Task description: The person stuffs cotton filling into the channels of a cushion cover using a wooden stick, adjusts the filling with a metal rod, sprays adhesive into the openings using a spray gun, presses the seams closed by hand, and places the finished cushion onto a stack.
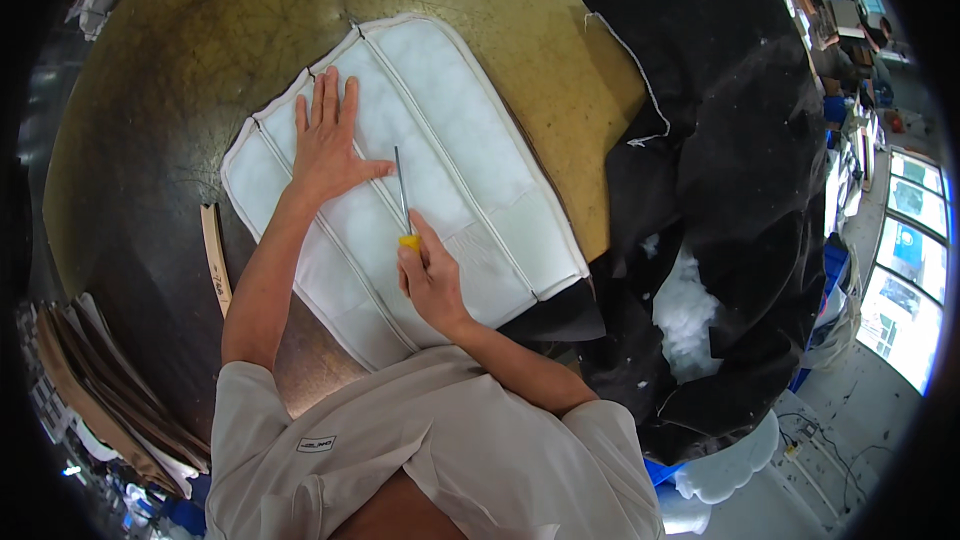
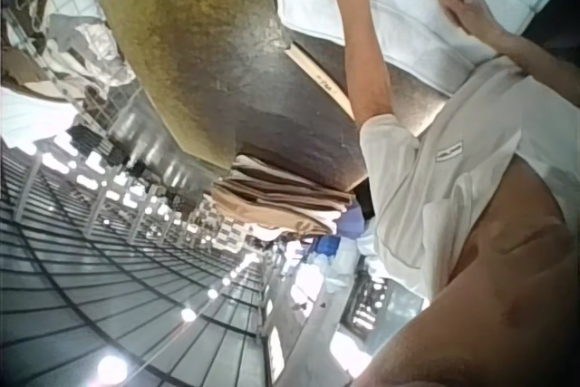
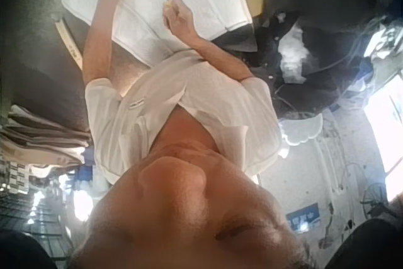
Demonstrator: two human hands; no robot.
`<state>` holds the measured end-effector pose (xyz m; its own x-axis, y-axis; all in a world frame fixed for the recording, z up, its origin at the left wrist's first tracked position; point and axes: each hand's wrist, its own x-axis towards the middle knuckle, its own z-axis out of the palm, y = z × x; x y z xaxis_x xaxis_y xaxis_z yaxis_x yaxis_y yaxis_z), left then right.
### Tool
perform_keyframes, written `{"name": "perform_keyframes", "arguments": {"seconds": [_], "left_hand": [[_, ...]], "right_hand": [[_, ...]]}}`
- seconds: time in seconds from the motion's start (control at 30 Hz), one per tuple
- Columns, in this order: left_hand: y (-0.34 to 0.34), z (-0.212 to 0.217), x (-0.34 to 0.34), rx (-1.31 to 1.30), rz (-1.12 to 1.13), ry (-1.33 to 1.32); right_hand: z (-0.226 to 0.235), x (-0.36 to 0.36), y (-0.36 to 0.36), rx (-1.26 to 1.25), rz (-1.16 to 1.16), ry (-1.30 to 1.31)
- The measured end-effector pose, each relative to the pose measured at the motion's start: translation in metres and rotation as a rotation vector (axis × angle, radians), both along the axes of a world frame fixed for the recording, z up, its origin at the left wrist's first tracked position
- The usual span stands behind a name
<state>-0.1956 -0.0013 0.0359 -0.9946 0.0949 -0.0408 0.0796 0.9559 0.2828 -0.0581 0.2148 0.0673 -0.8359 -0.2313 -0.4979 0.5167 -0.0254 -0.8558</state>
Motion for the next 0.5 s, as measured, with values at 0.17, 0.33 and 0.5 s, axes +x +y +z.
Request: {"name": "perform_keyframes", "arguments": {"seconds": [0.17,0.33,0.5], "left_hand": [[0.000,0.004,0.000,0.020,0.011,-0.003],[0.003,0.004,-0.001,0.029,0.013,0.008],[-0.012,-0.014,0.006,0.188,-0.049,0.221]], "right_hand": [[-0.016,0.020,0.045,0.460,0.200,0.685],[-0.012,-0.037,0.046,0.679,0.376,0.763],[-0.001,-0.016,0.050,0.697,0.402,0.722]]}}
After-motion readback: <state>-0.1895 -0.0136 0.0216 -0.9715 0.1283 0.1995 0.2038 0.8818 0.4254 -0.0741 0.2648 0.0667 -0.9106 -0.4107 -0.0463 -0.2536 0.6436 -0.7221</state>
